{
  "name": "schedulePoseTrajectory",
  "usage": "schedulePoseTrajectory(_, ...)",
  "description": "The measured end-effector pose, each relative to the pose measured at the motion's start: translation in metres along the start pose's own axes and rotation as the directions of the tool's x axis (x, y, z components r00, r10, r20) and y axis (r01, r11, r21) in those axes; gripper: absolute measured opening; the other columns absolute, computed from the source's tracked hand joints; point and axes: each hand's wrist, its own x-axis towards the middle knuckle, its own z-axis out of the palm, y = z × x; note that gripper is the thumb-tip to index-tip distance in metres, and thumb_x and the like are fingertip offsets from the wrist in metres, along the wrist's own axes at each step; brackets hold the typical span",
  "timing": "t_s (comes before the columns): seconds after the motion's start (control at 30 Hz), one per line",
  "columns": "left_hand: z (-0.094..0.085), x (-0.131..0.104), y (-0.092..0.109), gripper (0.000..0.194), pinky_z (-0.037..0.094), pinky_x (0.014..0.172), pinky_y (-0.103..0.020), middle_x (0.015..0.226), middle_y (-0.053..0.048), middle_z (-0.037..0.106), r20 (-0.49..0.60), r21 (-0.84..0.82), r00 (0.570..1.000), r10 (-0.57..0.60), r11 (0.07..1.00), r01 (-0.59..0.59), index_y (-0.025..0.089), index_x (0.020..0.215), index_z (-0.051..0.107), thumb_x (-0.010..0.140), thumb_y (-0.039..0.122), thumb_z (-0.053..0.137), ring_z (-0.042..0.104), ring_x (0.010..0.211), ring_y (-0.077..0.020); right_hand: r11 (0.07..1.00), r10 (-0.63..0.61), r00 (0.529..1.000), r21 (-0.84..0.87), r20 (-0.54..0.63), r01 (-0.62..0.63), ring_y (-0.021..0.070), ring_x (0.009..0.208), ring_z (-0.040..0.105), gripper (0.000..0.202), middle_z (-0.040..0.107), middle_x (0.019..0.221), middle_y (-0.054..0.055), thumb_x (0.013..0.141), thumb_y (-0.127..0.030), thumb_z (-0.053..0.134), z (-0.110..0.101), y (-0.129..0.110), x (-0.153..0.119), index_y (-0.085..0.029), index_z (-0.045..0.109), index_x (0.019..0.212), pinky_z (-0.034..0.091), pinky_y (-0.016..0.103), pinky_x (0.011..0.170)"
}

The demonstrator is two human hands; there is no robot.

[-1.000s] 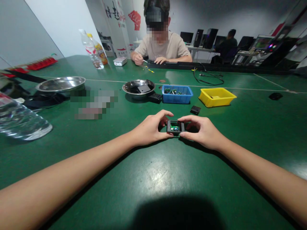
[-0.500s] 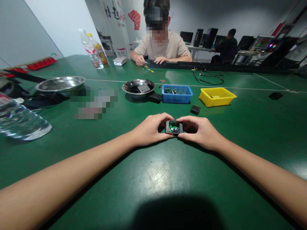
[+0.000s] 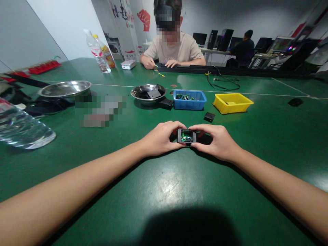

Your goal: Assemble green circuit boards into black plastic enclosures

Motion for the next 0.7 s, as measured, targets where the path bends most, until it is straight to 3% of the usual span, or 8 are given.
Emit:
schedulePoseTrajectory(0.3,-0.0012,-0.0003,0.0009,0.045,0.049,0.080,-0.032,0.105,-0.007,0.071,0.001,0.013,1.000,0.023,1.000,-0.023,0.018,0.114,0.063,0.077,0.040,0.076,0.066,0.093,-0.0222,1.000,-0.002,1.000,0.007,0.012,0.002,0.0195,0.082,0.070,0.037,0.075,0.098,0.006,0.076,-0.025,0.074,-0.0006,-0.0003,0.0011,-0.020,0.071,0.112,0.057,0.032,0.078)
schedulePoseTrajectory(0.7,-0.0039,0.0010,0.0041,0.045,0.048,0.072,-0.029,0.095,-0.006,0.072,-0.004,-0.061,0.998,-0.066,0.996,0.065,0.017,0.107,0.068,0.076,0.048,0.075,0.065,0.082,-0.0194,0.985,0.084,0.996,0.149,0.033,-0.088,0.0211,0.088,0.072,0.041,0.074,0.104,0.007,0.075,-0.024,0.076,0.0020,0.0036,-0.0002,-0.020,0.069,0.115,0.060,0.035,0.083)
